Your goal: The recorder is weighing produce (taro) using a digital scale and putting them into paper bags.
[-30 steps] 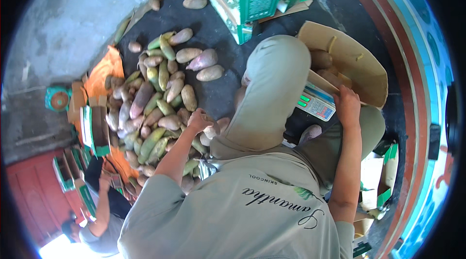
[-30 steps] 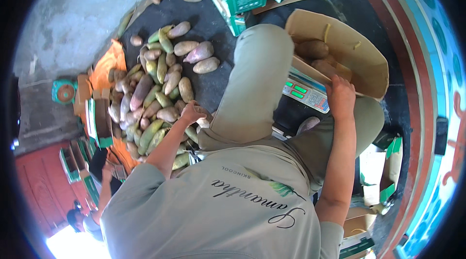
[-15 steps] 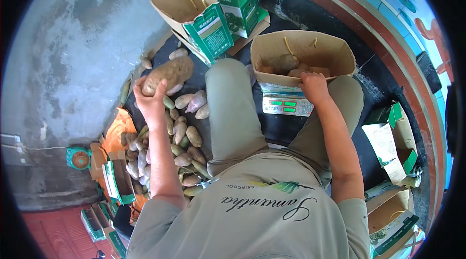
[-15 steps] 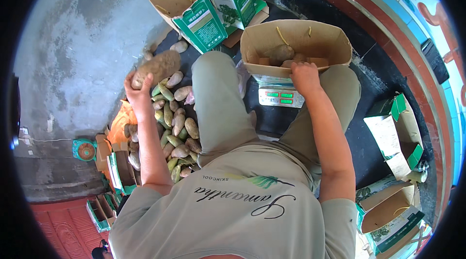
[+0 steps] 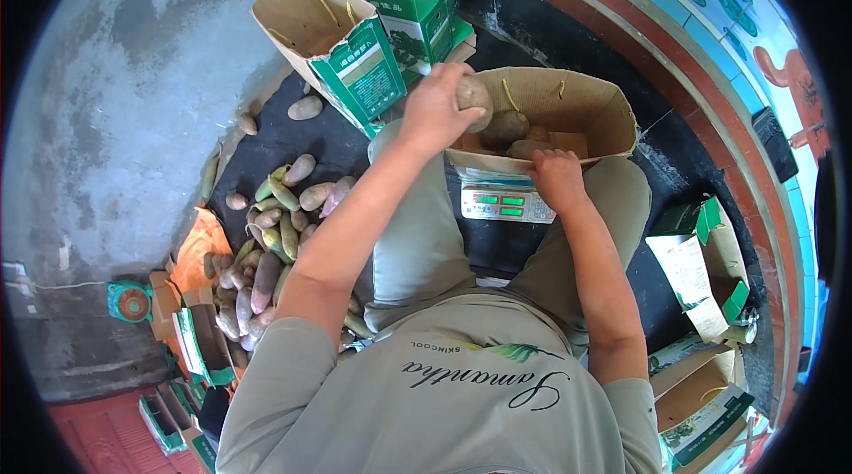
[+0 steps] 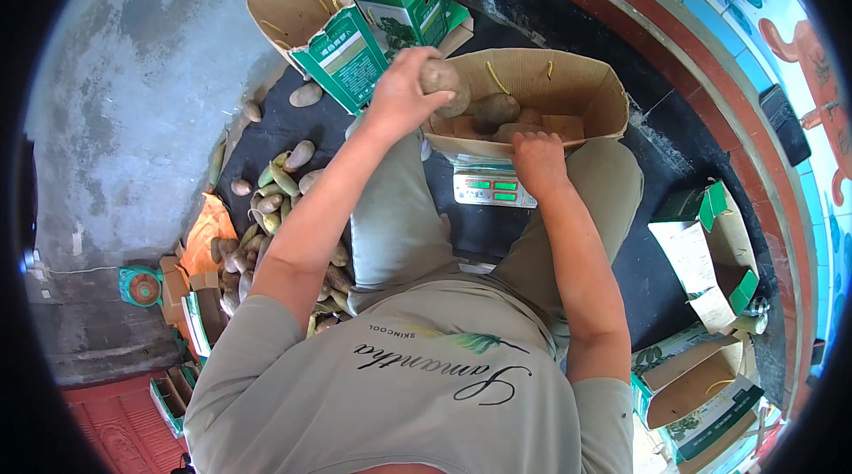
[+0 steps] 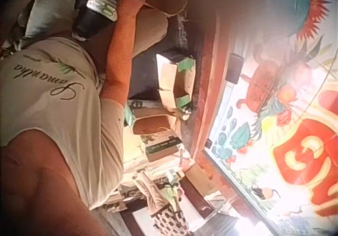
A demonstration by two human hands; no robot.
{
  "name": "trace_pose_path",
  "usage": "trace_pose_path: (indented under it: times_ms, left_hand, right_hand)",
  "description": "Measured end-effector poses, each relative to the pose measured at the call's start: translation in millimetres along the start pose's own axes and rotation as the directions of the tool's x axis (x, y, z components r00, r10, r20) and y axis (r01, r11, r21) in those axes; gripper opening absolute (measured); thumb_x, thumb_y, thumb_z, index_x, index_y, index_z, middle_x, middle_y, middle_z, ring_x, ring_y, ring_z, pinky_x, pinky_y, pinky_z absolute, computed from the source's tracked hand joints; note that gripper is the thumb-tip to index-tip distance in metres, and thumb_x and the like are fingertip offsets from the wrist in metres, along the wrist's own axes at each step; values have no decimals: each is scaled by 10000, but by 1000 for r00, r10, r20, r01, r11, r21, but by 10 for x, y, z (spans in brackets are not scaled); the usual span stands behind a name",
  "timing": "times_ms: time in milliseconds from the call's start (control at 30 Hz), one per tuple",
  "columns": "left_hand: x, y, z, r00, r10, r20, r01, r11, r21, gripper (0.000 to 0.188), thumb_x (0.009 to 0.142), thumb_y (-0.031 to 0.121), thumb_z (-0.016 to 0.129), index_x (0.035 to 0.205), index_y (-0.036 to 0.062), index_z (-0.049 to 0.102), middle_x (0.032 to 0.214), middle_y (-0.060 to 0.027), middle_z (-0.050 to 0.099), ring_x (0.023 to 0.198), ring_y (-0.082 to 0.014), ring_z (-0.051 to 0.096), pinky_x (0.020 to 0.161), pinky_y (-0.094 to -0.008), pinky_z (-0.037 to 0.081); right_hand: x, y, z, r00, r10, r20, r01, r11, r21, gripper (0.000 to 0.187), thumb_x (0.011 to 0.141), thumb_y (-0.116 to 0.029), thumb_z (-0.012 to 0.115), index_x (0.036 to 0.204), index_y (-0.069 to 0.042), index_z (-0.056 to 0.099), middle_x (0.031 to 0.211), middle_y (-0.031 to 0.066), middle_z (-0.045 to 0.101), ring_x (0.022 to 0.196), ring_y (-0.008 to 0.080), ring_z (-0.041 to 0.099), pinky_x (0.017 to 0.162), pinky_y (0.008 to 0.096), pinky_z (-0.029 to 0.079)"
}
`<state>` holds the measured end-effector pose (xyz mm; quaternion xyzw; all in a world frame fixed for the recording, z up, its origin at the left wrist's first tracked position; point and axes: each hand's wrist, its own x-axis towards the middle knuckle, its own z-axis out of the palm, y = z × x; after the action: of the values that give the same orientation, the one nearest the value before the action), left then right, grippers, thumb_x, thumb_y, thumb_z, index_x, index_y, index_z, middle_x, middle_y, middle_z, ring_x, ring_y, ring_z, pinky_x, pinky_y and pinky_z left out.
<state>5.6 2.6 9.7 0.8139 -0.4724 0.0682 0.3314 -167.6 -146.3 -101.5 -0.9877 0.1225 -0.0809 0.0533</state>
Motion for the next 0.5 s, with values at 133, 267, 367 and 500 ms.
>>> trace_pose_path:
  times_ms: [133, 267, 367, 500]
  left_hand:
    - [40, -67, 68, 985, -162, -55, 149, 971, -188, 442, 718, 77, 693, 1133, 48, 543, 1037, -137, 615, 986, -251, 603, 835, -347, 483]
    - [-242, -174, -334, 962, -97, -255, 67, 990, -123, 349, 749, 53, 663, 1088, 33, 584, 1025, -142, 625, 963, -240, 615, 858, -330, 480]
    - [-709, -569, -564, 912, -278, -301, 250, 960, -129, 281, 773, 59, 638, 1049, 25, 600, 1013, -120, 633, 954, -229, 615, 844, -345, 481]
    - [-1623, -1192, -594, 852, -462, -246, 486, 873, 41, 220, 733, 98, 660, 943, 42, 621, 907, -154, 634, 854, -327, 617, 755, -383, 489]
  right_hand:
    - [9, 15, -18, 1000, -28, 5, 28, 1000, 14, 182, 691, -199, 680, 811, -100, 585, 809, 75, 634, 823, 238, 608, 717, 390, 433]
    - [0, 25, -55, 1000, -5, 16, 4, 1000, 29, 202, 688, -192, 687, 823, -94, 573, 796, 77, 625, 813, 245, 603, 713, 389, 433]
    - [35, 17, -43, 998, -46, -37, 48, 996, 72, 220, 688, -186, 694, 831, -87, 561, 790, 79, 617, 806, 256, 598, 711, 392, 432]
    - [46, 5, -64, 999, -37, 33, 35, 998, 49, 223, 695, -171, 697, 845, -82, 557, 805, 89, 611, 820, 267, 588, 713, 400, 431]
